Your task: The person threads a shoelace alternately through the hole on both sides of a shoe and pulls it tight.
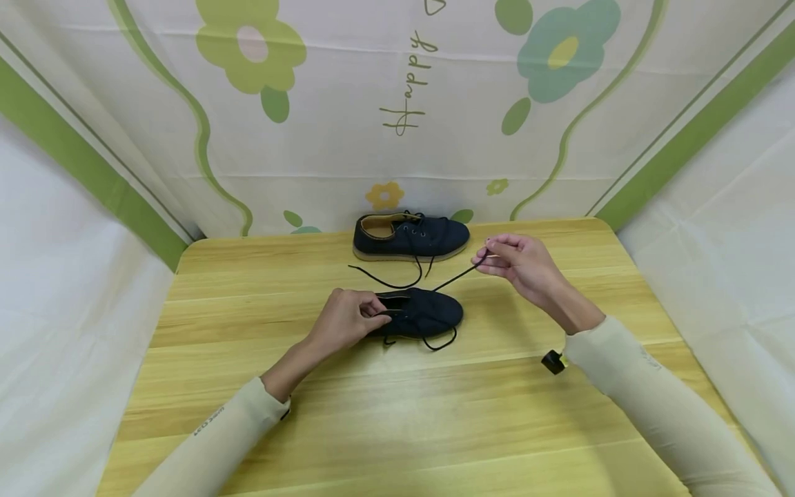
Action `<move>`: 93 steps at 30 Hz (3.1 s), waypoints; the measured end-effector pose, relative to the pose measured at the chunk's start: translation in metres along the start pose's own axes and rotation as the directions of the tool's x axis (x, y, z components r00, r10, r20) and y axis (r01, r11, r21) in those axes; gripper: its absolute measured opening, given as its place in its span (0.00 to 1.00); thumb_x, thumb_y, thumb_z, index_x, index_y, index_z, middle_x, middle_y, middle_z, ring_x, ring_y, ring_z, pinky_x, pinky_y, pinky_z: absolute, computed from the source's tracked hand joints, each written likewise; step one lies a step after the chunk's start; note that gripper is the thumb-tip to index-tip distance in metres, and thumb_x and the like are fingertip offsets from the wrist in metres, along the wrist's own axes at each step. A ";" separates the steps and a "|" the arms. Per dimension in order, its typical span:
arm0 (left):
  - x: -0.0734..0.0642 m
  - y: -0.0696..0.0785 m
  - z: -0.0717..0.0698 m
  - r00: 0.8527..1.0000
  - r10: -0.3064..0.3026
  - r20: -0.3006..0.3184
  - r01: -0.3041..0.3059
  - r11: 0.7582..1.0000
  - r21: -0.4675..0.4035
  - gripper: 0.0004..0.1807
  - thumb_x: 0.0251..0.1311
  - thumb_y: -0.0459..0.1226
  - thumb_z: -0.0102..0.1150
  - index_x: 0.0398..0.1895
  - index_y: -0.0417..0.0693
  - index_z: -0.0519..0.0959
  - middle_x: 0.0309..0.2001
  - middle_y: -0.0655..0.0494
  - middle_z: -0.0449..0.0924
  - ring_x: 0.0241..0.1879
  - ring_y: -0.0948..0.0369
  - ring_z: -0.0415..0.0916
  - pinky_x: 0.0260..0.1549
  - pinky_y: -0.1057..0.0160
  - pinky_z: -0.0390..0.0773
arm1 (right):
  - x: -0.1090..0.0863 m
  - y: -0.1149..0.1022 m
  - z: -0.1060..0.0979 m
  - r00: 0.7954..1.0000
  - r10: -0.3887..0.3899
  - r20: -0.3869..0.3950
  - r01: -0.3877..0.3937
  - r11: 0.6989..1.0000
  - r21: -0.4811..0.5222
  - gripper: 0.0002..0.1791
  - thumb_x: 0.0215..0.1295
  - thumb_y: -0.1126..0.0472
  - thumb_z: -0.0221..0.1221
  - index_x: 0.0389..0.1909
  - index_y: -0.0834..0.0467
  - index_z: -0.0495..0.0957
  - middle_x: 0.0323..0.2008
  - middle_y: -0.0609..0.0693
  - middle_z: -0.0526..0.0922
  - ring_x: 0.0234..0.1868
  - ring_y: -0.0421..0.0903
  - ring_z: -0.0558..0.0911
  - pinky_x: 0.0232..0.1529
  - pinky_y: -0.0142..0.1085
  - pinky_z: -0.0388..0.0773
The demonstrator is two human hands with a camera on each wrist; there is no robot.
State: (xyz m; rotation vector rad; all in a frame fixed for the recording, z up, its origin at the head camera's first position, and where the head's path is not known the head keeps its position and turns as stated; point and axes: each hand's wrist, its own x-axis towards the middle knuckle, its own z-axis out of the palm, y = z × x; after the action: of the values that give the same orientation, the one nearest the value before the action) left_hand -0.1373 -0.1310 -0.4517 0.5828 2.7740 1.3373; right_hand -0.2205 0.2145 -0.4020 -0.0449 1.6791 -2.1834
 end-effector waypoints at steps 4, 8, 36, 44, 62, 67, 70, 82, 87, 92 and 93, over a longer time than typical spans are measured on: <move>0.000 0.000 -0.001 1.000 -0.010 0.003 0.010 1.000 -0.002 0.04 0.59 0.35 0.78 0.30 0.46 0.90 0.28 0.59 0.89 0.26 0.69 0.82 0.30 0.66 0.84 | -0.001 -0.006 -0.012 0.999 -0.014 -0.041 0.015 1.000 0.020 0.06 0.81 0.66 0.56 0.47 0.66 0.79 0.39 0.56 0.89 0.44 0.50 0.91 0.53 0.42 0.86; 0.001 0.001 -0.001 1.000 -0.006 0.002 0.006 1.000 0.005 0.04 0.60 0.35 0.78 0.30 0.46 0.90 0.28 0.59 0.89 0.27 0.69 0.82 0.31 0.66 0.84 | -0.001 -0.010 -0.023 0.995 -0.020 -0.103 0.020 1.000 0.003 0.07 0.82 0.63 0.55 0.47 0.64 0.79 0.39 0.55 0.89 0.43 0.49 0.91 0.53 0.41 0.86; 0.001 0.000 -0.001 1.000 -0.020 0.012 0.020 1.000 0.015 0.04 0.61 0.36 0.78 0.32 0.46 0.90 0.28 0.59 0.89 0.27 0.70 0.82 0.32 0.64 0.84 | -0.008 -0.023 -0.092 0.960 0.017 -0.279 0.051 0.971 0.235 0.10 0.82 0.65 0.54 0.42 0.64 0.82 0.36 0.56 0.87 0.39 0.48 0.89 0.47 0.36 0.87; 0.001 -0.001 0.000 1.000 -0.018 0.009 0.018 1.000 0.017 0.05 0.61 0.37 0.78 0.32 0.46 0.91 0.29 0.59 0.89 0.27 0.69 0.83 0.33 0.64 0.85 | -0.008 -0.020 -0.112 0.945 0.089 -0.316 0.024 0.941 0.337 0.11 0.83 0.68 0.50 0.44 0.66 0.81 0.35 0.58 0.87 0.40 0.50 0.89 0.49 0.38 0.87; 0.002 -0.003 0.001 1.000 -0.026 0.006 0.026 1.000 0.005 0.06 0.60 0.37 0.78 0.33 0.44 0.90 0.29 0.58 0.89 0.28 0.67 0.84 0.34 0.63 0.86 | -0.007 -0.022 -0.111 0.924 0.088 -0.372 0.034 0.950 0.311 0.12 0.81 0.67 0.54 0.39 0.66 0.84 0.34 0.58 0.88 0.37 0.48 0.90 0.46 0.35 0.87; 0.002 -0.001 0.001 0.999 -0.047 0.013 0.047 0.999 -0.002 0.06 0.61 0.37 0.78 0.33 0.44 0.90 0.29 0.57 0.89 0.28 0.67 0.85 0.34 0.63 0.86 | -0.008 -0.031 -0.089 0.950 0.039 -0.311 0.058 0.952 0.299 0.09 0.79 0.69 0.57 0.38 0.67 0.82 0.32 0.58 0.86 0.34 0.49 0.89 0.41 0.35 0.87; 0.002 -0.001 0.001 0.998 -0.055 0.014 0.055 0.998 -0.001 0.06 0.61 0.37 0.78 0.34 0.44 0.90 0.29 0.57 0.89 0.28 0.67 0.85 0.34 0.62 0.86 | -0.012 -0.040 -0.068 0.965 0.011 -0.263 0.059 0.964 0.258 0.07 0.79 0.68 0.57 0.40 0.66 0.82 0.32 0.56 0.86 0.35 0.48 0.88 0.41 0.35 0.87; 0.004 0.000 0.001 0.998 -0.057 0.026 0.056 0.998 0.006 0.07 0.61 0.37 0.77 0.37 0.42 0.91 0.32 0.55 0.90 0.31 0.64 0.87 0.36 0.62 0.87 | -0.032 -0.064 0.034 0.991 -0.099 -0.086 0.097 0.995 -0.027 0.06 0.77 0.66 0.62 0.45 0.66 0.80 0.35 0.56 0.89 0.36 0.48 0.89 0.41 0.36 0.88; 0.004 0.000 0.000 0.998 -0.061 0.033 0.061 0.998 0.005 0.07 0.62 0.37 0.77 0.38 0.42 0.91 0.32 0.55 0.90 0.31 0.63 0.87 0.36 0.62 0.87 | -0.040 -0.065 0.072 0.995 -0.093 0.021 0.094 0.989 -0.112 0.05 0.79 0.69 0.58 0.48 0.67 0.77 0.35 0.56 0.89 0.36 0.48 0.90 0.43 0.39 0.89; 0.005 0.000 -0.001 0.998 -0.053 0.042 0.053 0.999 -0.001 0.07 0.62 0.37 0.77 0.38 0.42 0.91 0.32 0.55 0.90 0.31 0.64 0.87 0.36 0.63 0.87 | -0.047 -0.060 0.104 0.989 -0.094 0.113 0.115 0.972 -0.203 0.05 0.79 0.71 0.55 0.50 0.68 0.74 0.37 0.56 0.89 0.40 0.50 0.91 0.46 0.45 0.89; 0.005 0.000 -0.001 0.998 -0.050 0.043 0.051 0.999 -0.002 0.07 0.62 0.37 0.77 0.37 0.42 0.91 0.31 0.55 0.90 0.31 0.64 0.86 0.35 0.63 0.87 | -0.048 -0.059 0.110 0.986 -0.095 0.133 0.123 0.967 -0.222 0.05 0.79 0.71 0.55 0.50 0.68 0.74 0.37 0.57 0.90 0.40 0.51 0.91 0.46 0.46 0.89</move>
State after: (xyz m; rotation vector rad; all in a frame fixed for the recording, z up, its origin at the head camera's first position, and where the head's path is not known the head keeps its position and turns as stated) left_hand -0.1421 -0.1301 -0.4502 0.5310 2.7331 1.3034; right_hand -0.1647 0.1402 -0.3055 -0.3343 1.8895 -2.0055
